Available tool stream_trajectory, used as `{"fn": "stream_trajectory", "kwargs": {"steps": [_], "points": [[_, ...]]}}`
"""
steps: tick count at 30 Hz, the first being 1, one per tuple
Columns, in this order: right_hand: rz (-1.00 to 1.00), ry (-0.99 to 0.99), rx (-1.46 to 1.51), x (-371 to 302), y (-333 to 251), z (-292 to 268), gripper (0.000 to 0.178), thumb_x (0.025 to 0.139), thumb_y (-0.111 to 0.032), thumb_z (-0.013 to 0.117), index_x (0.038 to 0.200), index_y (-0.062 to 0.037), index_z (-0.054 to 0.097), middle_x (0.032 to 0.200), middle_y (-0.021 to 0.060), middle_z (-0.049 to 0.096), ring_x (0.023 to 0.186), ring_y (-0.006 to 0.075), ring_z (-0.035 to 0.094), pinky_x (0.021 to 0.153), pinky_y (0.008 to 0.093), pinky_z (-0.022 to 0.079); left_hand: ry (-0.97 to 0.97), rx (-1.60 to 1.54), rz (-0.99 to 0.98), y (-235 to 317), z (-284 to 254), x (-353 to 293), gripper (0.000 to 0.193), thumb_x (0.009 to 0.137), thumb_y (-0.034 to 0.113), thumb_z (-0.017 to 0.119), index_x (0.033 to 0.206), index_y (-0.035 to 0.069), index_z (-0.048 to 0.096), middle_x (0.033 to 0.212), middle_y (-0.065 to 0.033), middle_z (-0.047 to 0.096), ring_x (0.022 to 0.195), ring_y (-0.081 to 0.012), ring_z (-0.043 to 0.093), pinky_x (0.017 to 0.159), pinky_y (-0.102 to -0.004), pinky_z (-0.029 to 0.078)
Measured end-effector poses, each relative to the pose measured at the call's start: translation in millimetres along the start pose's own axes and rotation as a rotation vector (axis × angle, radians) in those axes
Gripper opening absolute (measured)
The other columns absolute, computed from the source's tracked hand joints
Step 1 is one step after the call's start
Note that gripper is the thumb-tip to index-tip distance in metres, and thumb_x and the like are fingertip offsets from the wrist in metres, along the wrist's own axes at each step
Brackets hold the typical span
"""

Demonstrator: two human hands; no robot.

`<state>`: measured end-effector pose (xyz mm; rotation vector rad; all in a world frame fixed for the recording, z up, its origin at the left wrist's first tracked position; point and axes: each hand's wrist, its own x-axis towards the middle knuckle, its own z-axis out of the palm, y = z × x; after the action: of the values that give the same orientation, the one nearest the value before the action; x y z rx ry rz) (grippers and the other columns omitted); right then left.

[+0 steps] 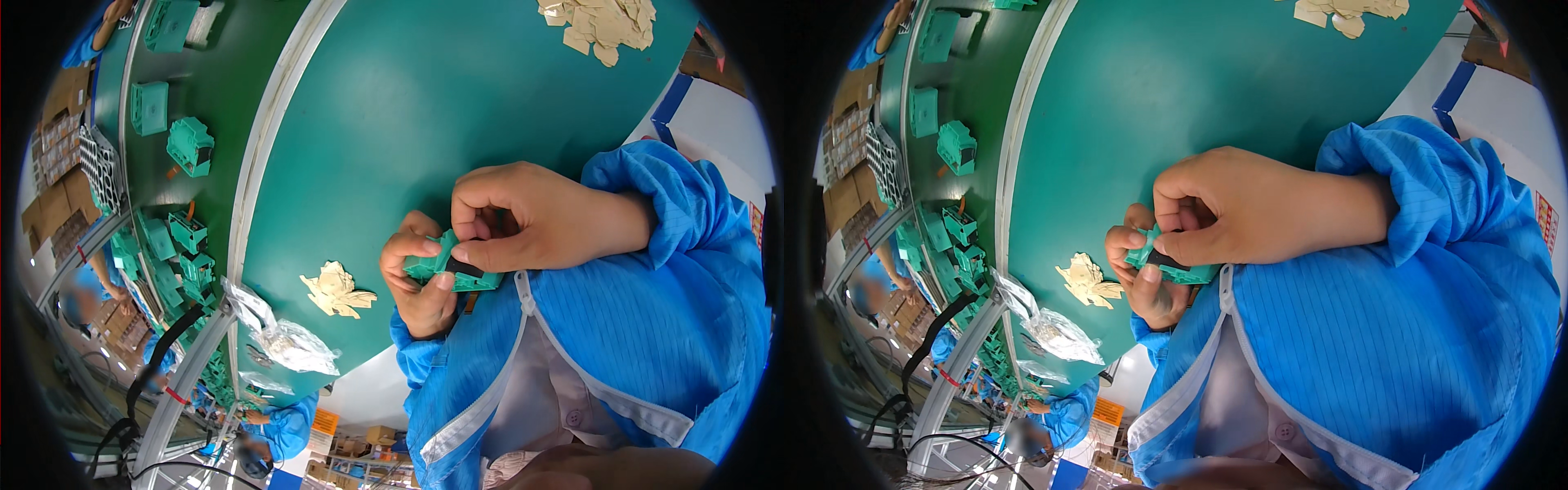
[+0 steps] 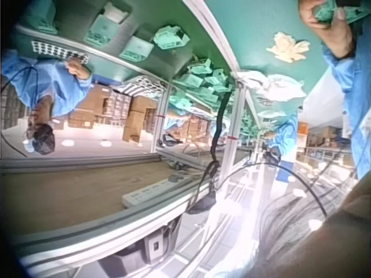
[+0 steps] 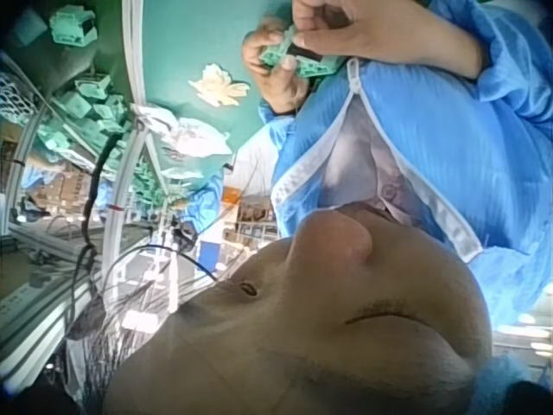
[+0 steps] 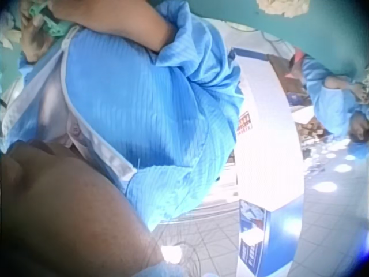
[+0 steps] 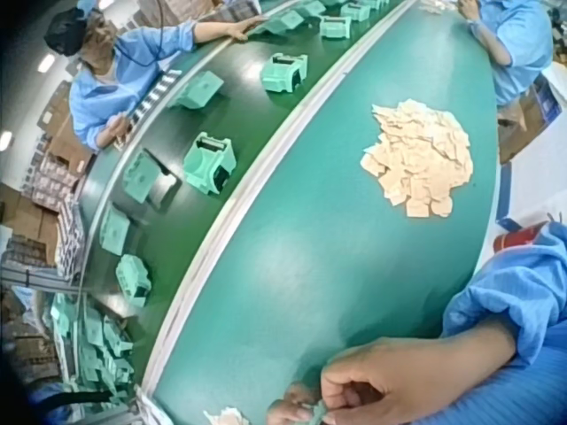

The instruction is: The person peels a backing from a black adhesive strip, presses the strip onto a green plastic housing, and sets the housing aside. This process is repeated before the person gathers the discarded backings into a pile on the work surface.

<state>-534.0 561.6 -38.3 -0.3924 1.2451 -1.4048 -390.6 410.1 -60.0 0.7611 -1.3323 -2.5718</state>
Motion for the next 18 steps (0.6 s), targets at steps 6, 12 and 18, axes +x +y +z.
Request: {"fn": "stream_trajectory", "kwargs": {"steps": [6, 12, 18], "points": [[-0.073, 0.046, -0.078, 2, 3, -1, 0.017, 0.088, -0.014, 0.072, 0.086, -0.003, 0.06, 0.08, 0.002, 0.055, 0.066, 0.0085, 0.054, 0.054, 0.0247, 0.043, 0.015, -0.002, -0.003, -1, 2, 2, 0.032, 0.07, 0.012, 0.08, 0.097, 0.005, 0.064, 0.088, -0.0068, 0.05, 0.079, -0.0145, 0.047, 0.07, -0.026, 0.038], [-0.122, 0.07, -0.05, -1, 4, -1, 0.012, 0.087, -0.01, 0.069, 0.086, -0.0028, 0.06, 0.081, 0.0025, 0.055, 0.067, 0.0092, 0.056, 0.055, 0.0249, 0.045, 0.032, 0.011, 0.019, 1, 4, 1, 0.033, 0.07, 0.013, 0.081, 0.097, 0.006, 0.063, 0.087, -0.0066, 0.049, 0.079, -0.0146, 0.046, 0.07, -0.0265, 0.039], [-0.091, 0.063, -0.052, -1, 5, -2, 0.011, 0.086, -0.009, 0.068, 0.086, -0.0025, 0.059, 0.081, 0.0027, 0.056, 0.067, 0.0095, 0.056, 0.056, 0.0249, 0.046, 0.032, 0.032, 0.018, 0, 4, 2, 0.034, 0.069, 0.013, 0.082, 0.097, 0.006, 0.063, 0.087, -0.0066, 0.048, 0.079, -0.0147, 0.046, 0.07, -0.0268, 0.039]]}}
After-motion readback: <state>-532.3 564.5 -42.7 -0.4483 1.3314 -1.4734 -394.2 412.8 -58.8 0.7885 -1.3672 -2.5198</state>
